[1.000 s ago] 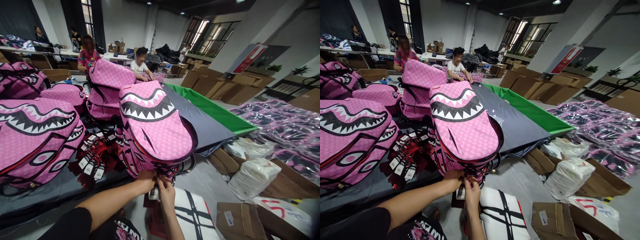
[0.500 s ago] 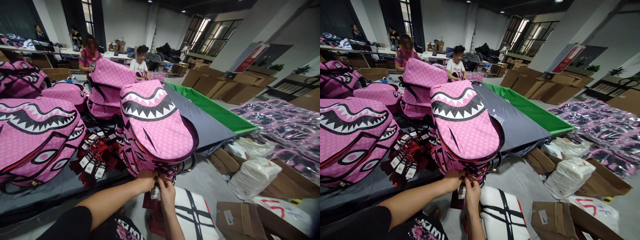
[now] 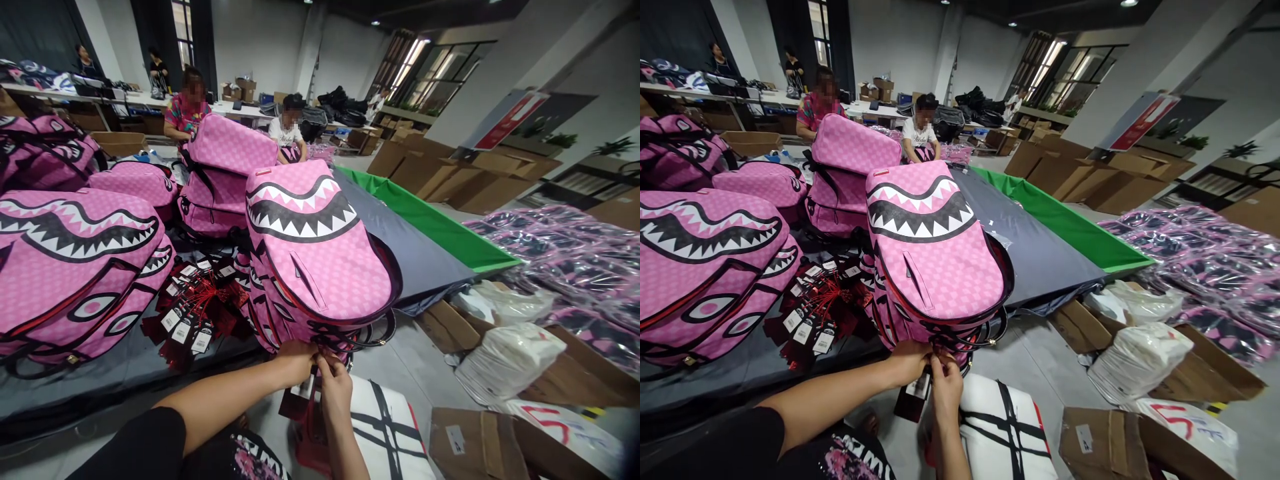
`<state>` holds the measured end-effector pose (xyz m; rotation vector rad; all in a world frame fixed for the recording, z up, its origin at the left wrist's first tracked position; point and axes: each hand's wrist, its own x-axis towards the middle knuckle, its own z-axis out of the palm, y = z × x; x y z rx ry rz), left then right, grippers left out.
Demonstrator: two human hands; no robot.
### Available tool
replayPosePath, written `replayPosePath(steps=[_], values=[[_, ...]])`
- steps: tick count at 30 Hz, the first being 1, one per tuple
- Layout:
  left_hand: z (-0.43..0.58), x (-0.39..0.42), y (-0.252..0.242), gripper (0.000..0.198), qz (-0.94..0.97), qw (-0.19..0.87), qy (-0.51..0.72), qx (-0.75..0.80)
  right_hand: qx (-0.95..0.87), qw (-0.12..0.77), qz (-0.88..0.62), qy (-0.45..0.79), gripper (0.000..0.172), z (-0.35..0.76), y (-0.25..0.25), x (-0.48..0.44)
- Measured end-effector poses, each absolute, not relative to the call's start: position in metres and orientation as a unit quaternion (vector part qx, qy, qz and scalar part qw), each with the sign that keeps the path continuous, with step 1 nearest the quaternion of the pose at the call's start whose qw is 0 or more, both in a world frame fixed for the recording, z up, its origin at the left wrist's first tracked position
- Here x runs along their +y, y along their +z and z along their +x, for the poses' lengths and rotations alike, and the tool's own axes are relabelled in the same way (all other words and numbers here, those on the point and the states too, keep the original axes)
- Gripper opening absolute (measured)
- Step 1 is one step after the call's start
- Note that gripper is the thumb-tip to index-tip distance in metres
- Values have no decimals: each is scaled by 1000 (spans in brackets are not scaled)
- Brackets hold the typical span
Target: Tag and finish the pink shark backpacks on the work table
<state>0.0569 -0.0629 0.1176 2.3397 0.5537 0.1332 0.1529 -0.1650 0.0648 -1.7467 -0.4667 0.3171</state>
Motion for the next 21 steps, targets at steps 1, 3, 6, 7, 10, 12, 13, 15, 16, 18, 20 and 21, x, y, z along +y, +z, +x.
replayPosePath(steps=[1,3,6,7,10,12,13,15,16,18,20,21], values=[[58,-63,117,30,907,355,56,221,-201,608,-756,136,48,153,66,-164],[60,-66,116,31,904,348,67,239,-197,608,-757,135,49,153,67,-162],[58,-68,117,28,897,361,82,241,-189,605,-761,140,49,154,68,-164],[55,-67,117,28,894,372,92,232,-188,602,-763,139,49,154,68,-167],[35,-53,111,30,876,407,166,200,-211,557,-800,74,49,155,69,-183],[11,-32,101,24,851,401,238,242,-265,500,-823,-42,50,154,71,-192],[-4,-19,96,21,836,386,264,286,-302,475,-819,-107,48,151,72,-194],[-39,9,84,20,802,345,290,393,-382,455,-781,-194,41,141,73,-191],[-57,24,78,21,785,326,293,437,-424,454,-757,-202,35,132,72,-185],[-90,55,68,23,756,288,294,509,-511,450,-718,-143,24,110,69,-161],[-116,84,60,23,734,250,281,565,-578,443,-684,-38,21,86,65,-123],[-126,97,57,22,728,232,269,586,-601,439,-668,9,21,75,63,-100]])
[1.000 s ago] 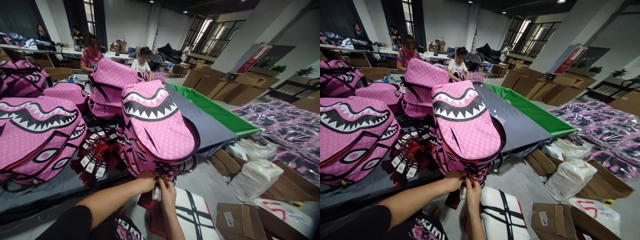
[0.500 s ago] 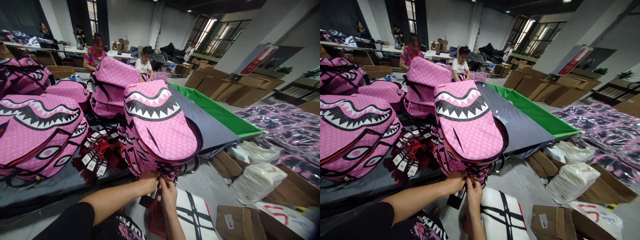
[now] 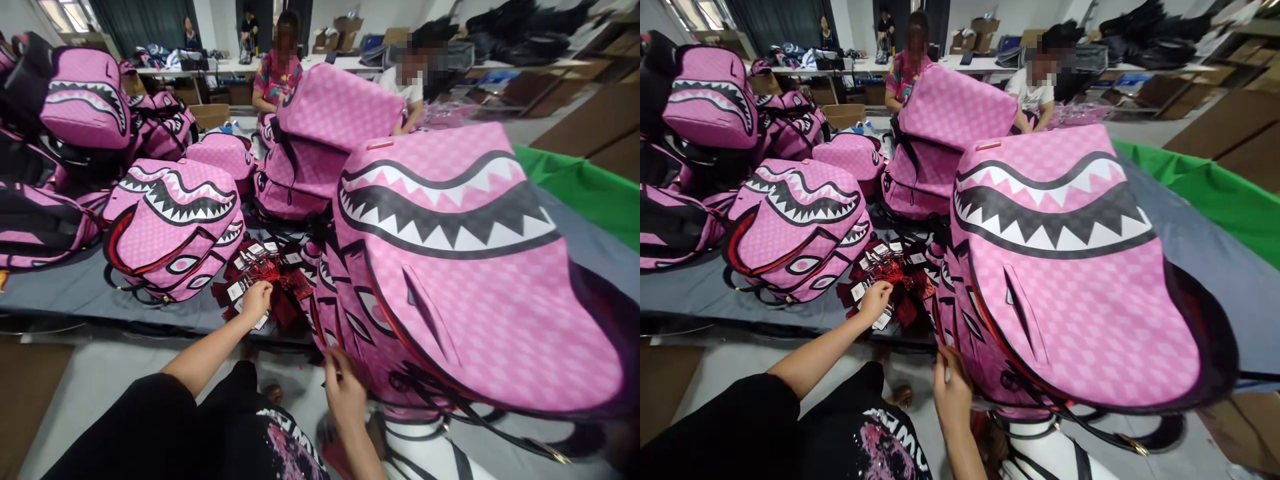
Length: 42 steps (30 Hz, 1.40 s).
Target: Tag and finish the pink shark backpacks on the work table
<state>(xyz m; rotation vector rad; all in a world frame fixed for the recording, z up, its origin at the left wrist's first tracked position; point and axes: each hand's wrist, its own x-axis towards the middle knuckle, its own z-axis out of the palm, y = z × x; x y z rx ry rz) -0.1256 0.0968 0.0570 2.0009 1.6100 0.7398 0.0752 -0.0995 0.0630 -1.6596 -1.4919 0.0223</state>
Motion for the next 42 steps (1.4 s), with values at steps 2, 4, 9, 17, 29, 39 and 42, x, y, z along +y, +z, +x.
replayPosePath(steps=[2,4,9,17,29,39,42], values=[[-137,119,53,20,729,200,238,610,-628,425,-648,71,24,56,61,-49],[-139,137,51,19,746,174,206,609,-650,386,-647,101,27,42,62,1],[-125,178,53,26,834,128,144,518,-669,278,-680,112,27,20,67,102],[-112,241,49,20,939,29,84,332,-631,134,-757,108,26,2,57,157],[-102,266,51,21,974,-67,24,216,-571,116,-801,141,25,1,35,182],[-128,248,95,28,948,-141,-31,284,-632,120,-756,122,23,0,48,177],[-136,237,105,31,938,-132,-26,321,-650,129,-738,124,21,-7,54,172]])
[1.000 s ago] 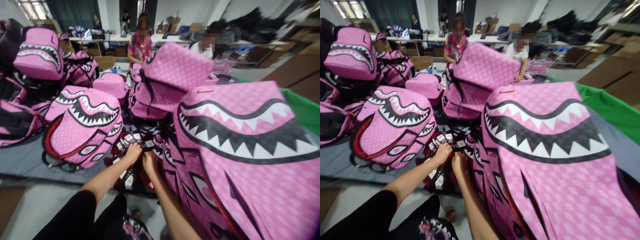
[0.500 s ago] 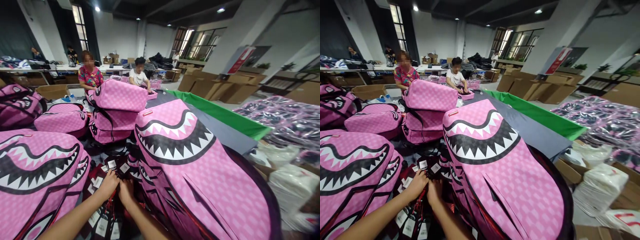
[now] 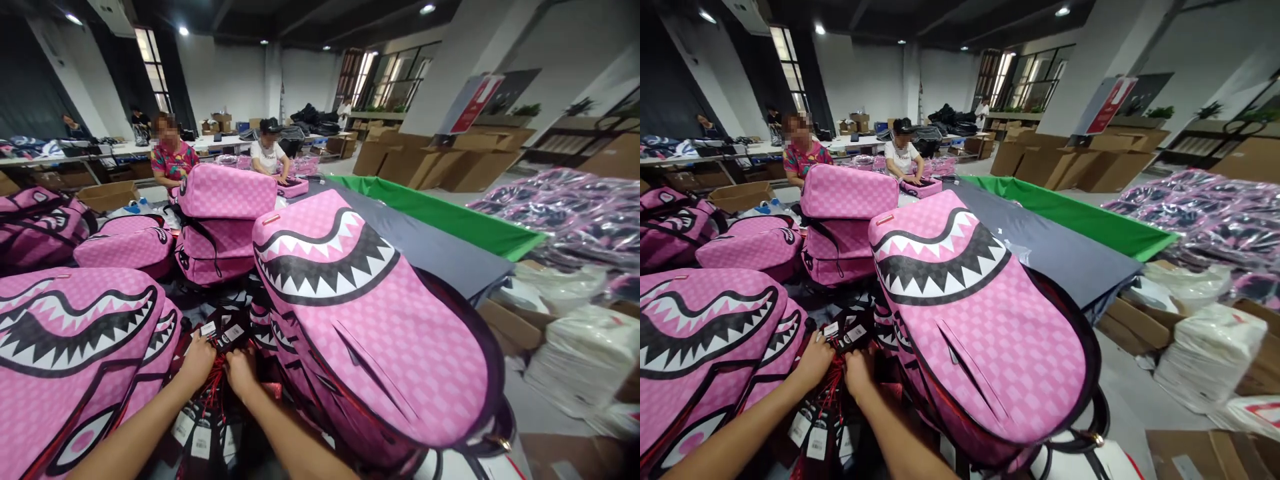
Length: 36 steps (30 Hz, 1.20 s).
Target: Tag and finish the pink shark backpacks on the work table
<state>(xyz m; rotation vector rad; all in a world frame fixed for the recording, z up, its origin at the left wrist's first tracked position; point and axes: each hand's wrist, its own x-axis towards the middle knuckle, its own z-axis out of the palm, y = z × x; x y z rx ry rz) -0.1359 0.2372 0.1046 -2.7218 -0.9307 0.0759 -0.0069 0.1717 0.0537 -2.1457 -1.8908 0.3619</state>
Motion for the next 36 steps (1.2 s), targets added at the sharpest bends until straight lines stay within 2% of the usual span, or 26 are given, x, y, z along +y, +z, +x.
replayPosePath(steps=[11,17,20,23,27,30,33,36], values=[[-123,203,125,39,-913,159,61,-371,-640,205,-726,148,20,-7,66,149],[-152,220,154,34,-876,186,70,-440,-617,235,-733,164,19,13,73,135],[-154,217,172,29,-871,176,65,-453,-615,277,-718,168,15,23,88,132],[-149,199,182,28,-899,95,13,-428,-626,331,-685,168,22,28,109,106],[-140,151,183,26,-913,-89,-187,-352,-633,390,-648,162,31,53,121,3],[-124,107,178,25,-898,-190,-241,-316,-541,484,-687,41,31,93,121,-89],[-96,67,171,22,-892,-262,-257,-265,-480,451,-745,-110,23,128,130,-140],[-65,41,164,20,-906,-261,-265,-203,-521,387,-739,-180,21,141,146,-148]])
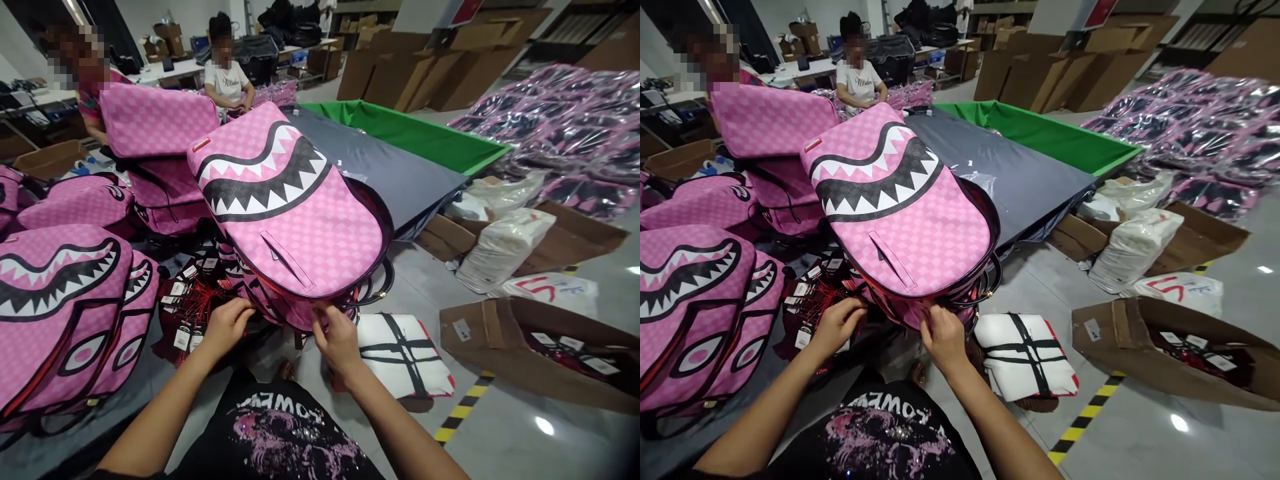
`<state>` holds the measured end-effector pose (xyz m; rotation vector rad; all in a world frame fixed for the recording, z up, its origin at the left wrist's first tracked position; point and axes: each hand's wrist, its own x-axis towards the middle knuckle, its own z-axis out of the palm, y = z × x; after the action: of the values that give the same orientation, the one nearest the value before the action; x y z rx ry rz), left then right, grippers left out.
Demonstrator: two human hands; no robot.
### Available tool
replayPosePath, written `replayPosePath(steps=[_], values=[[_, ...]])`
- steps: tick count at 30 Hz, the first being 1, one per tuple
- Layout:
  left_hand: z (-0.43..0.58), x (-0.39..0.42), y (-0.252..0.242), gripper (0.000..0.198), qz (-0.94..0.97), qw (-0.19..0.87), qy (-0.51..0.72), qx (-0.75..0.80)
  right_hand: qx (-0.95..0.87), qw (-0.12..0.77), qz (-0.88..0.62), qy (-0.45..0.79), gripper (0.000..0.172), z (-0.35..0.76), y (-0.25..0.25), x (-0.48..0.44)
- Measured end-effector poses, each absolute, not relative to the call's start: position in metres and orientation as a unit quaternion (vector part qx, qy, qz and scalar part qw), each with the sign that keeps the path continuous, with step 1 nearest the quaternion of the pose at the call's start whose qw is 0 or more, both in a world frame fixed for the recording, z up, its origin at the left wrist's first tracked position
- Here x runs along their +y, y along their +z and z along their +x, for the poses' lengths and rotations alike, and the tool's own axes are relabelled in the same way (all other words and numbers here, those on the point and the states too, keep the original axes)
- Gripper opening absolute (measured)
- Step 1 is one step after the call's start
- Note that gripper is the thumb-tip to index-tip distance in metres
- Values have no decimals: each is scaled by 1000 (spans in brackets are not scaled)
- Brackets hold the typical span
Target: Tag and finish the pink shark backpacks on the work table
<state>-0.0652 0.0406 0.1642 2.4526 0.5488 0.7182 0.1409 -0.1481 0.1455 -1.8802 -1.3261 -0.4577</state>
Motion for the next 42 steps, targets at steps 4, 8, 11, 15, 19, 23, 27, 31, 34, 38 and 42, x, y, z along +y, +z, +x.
replayPosePath(steps=[4,8,11,15,19,23,27,31,34,38,42], values=[[-39,25,158,20,924,205,268,180,-547,394,-713,-193,20,135,163,-140],[-32,19,157,20,927,178,276,181,-530,349,-742,-215,26,128,173,-136],[-33,15,158,20,924,182,280,188,-547,319,-746,-207,26,129,174,-137],[-35,12,158,22,926,178,275,190,-550,428,-706,-123,24,137,165,-146],[-28,5,157,23,932,176,256,186,-504,509,-698,-30,22,140,151,-153],[-10,-4,166,25,936,219,214,176,-515,486,-706,-21,20,142,149,-156],[12,-9,183,24,916,333,168,146,-545,438,-712,-58,20,148,159,-164],[20,-5,191,29,862,497,27,98,-440,475,-762,1,24,151,169,-178],[12,-1,188,43,819,571,6,63,-322,572,-725,207,38,149,173,-184],[-7,2,184,52,782,612,77,89,-201,618,-575,497,51,151,178,-188],[-17,0,180,49,770,619,124,92,-121,647,-462,595,44,159,184,-191]])
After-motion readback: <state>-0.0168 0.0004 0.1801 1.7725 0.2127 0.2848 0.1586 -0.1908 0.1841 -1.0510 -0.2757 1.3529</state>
